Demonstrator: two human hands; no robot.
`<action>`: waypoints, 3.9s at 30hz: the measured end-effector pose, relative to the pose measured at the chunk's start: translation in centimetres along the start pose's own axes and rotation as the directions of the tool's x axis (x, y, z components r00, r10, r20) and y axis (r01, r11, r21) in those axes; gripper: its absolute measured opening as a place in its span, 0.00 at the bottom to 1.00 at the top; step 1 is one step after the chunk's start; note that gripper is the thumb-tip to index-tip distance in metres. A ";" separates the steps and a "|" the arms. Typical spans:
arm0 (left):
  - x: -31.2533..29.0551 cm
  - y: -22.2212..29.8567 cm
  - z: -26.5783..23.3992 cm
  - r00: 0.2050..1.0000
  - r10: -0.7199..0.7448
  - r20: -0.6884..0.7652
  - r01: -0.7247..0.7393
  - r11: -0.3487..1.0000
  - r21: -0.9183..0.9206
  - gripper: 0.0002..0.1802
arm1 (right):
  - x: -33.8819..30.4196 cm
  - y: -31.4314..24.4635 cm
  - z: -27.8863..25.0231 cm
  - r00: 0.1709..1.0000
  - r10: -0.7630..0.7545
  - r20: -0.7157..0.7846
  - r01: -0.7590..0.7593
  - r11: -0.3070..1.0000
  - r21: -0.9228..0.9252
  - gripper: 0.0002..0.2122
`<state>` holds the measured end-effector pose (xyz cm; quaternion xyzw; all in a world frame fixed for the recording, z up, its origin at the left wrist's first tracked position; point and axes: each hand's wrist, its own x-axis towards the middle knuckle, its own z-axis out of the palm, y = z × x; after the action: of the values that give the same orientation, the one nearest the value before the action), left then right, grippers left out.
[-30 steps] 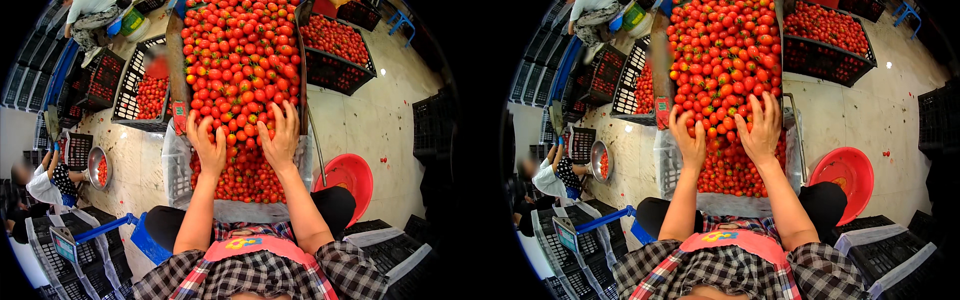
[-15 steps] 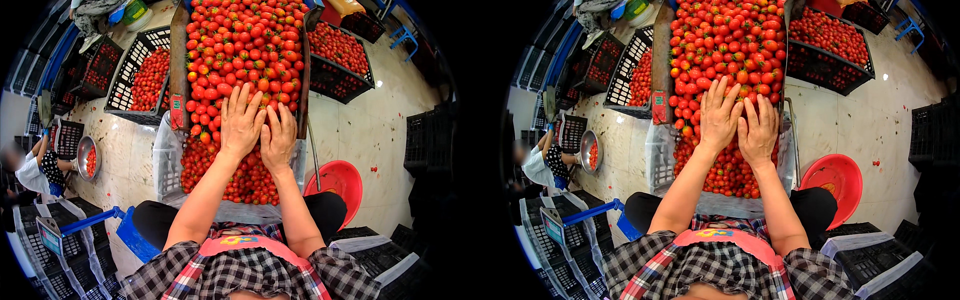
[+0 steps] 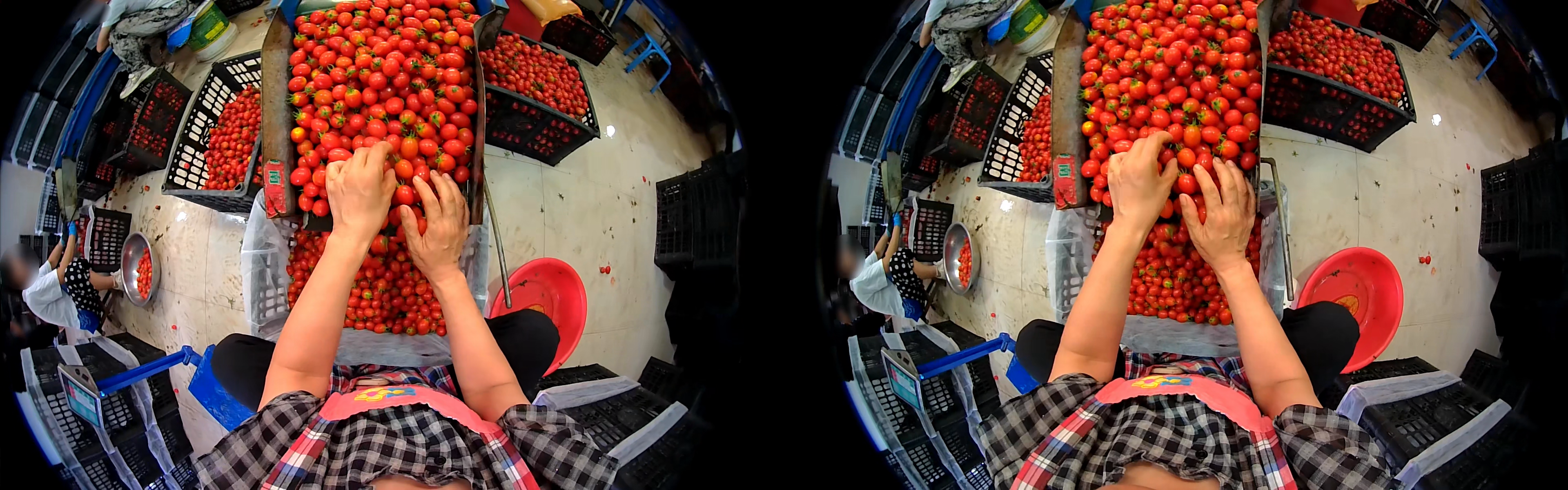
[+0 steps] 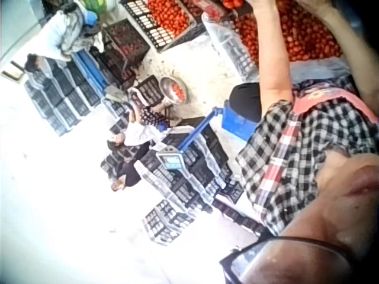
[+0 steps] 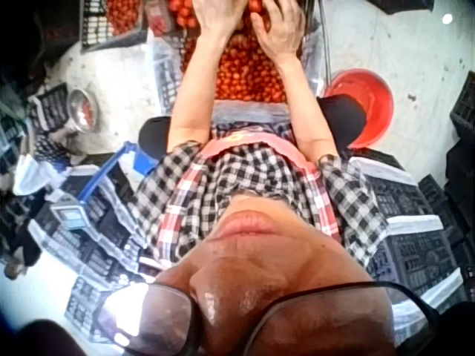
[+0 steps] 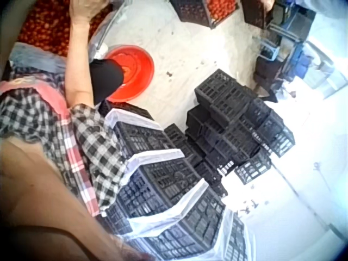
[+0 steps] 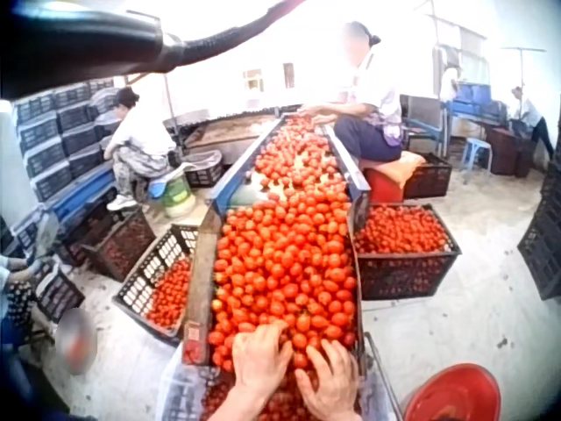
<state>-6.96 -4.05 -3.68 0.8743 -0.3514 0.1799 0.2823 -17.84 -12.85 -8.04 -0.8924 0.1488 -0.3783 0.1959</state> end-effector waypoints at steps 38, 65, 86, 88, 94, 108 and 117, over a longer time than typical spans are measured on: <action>0.4 -1.2 0.8 0.994 -0.075 -0.082 0.082 0.994 0.078 0.30 | -0.2 -0.4 -0.1 0.998 0.069 -0.004 -0.068 0.990 0.122 0.17; 0.2 -0.7 1.1 0.999 0.039 0.012 -0.041 0.973 0.229 0.30 | 0.3 -1.0 0.2 0.993 0.098 -0.069 -0.101 0.994 -0.052 0.19; 7.9 1.7 2.0 0.896 0.371 0.246 -0.429 0.867 0.253 0.12 | 0.3 -0.3 -0.1 0.999 -0.026 -0.026 0.027 0.997 0.070 0.08; 7.0 0.6 1.1 0.857 0.516 -0.020 -0.512 0.855 0.084 0.12 | 0.2 -0.3 0.0 0.999 -0.033 -0.026 0.035 0.997 0.076 0.08; -0.2 -4.0 -4.6 0.981 -0.148 0.129 0.196 0.731 -0.654 0.11 | 0.3 -0.5 0.0 0.999 -0.032 -0.043 0.035 0.996 0.085 0.07; -1.5 -5.3 -1.9 0.997 -0.016 0.076 0.027 0.989 -0.144 0.15 | 0.1 -0.1 0.0 0.998 0.060 -0.023 -0.056 0.989 0.133 0.15; -0.4 -1.0 1.7 0.998 0.049 0.040 -0.043 0.989 -0.138 0.27 | 0.3 -0.3 -0.3 0.995 0.085 0.042 -0.086 0.996 0.015 0.21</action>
<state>-6.33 -4.32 -5.54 0.8482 -0.3889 0.1429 0.3301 -17.82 -12.80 -7.47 -0.8911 0.1796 -0.3522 0.2227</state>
